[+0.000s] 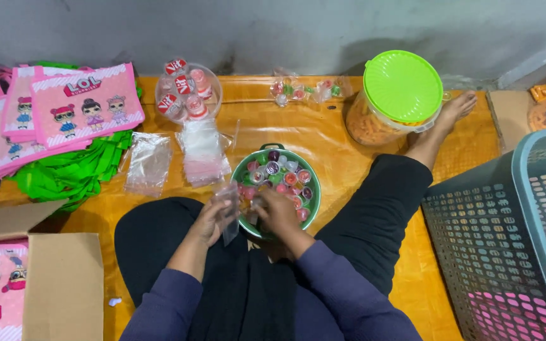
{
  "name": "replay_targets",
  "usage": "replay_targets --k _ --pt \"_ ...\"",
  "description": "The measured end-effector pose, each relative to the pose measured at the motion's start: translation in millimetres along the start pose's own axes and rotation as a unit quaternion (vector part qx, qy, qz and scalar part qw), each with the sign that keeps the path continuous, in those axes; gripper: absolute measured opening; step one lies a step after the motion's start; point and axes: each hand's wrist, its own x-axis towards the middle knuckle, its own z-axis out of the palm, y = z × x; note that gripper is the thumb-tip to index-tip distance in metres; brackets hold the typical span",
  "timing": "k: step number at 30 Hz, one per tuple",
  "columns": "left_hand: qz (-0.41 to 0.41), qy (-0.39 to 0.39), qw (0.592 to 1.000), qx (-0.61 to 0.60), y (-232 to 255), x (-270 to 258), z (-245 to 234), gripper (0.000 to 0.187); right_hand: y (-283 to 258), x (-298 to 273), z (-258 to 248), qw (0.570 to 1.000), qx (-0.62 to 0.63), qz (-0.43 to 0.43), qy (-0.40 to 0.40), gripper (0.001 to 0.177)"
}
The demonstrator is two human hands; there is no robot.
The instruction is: The person puts jelly cups into plastic bags by hand while sitting on the floor.
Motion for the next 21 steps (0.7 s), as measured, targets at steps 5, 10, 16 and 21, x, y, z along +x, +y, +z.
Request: replay_targets --k 5,10,16,21 --pt "0.002 -0.078 0.994 0.072 14 -23 32 0.06 -27 22 -52 0.975 0.144 0.1 0.136 0.037" --pt "0.008 -0.158 0.98 0.124 -10 -14 15 0.056 -68 30 -90 0.971 0.213 -0.045 0.102 0.02" --pt "-0.01 -0.145 0.985 0.095 7 -36 36 0.049 -26 23 -126 0.963 0.205 0.123 0.123 0.023" --pt "-0.055 -0.137 0.989 0.03 9 -28 35 0.048 15 -7 -108 0.978 0.002 0.112 -0.175 0.054"
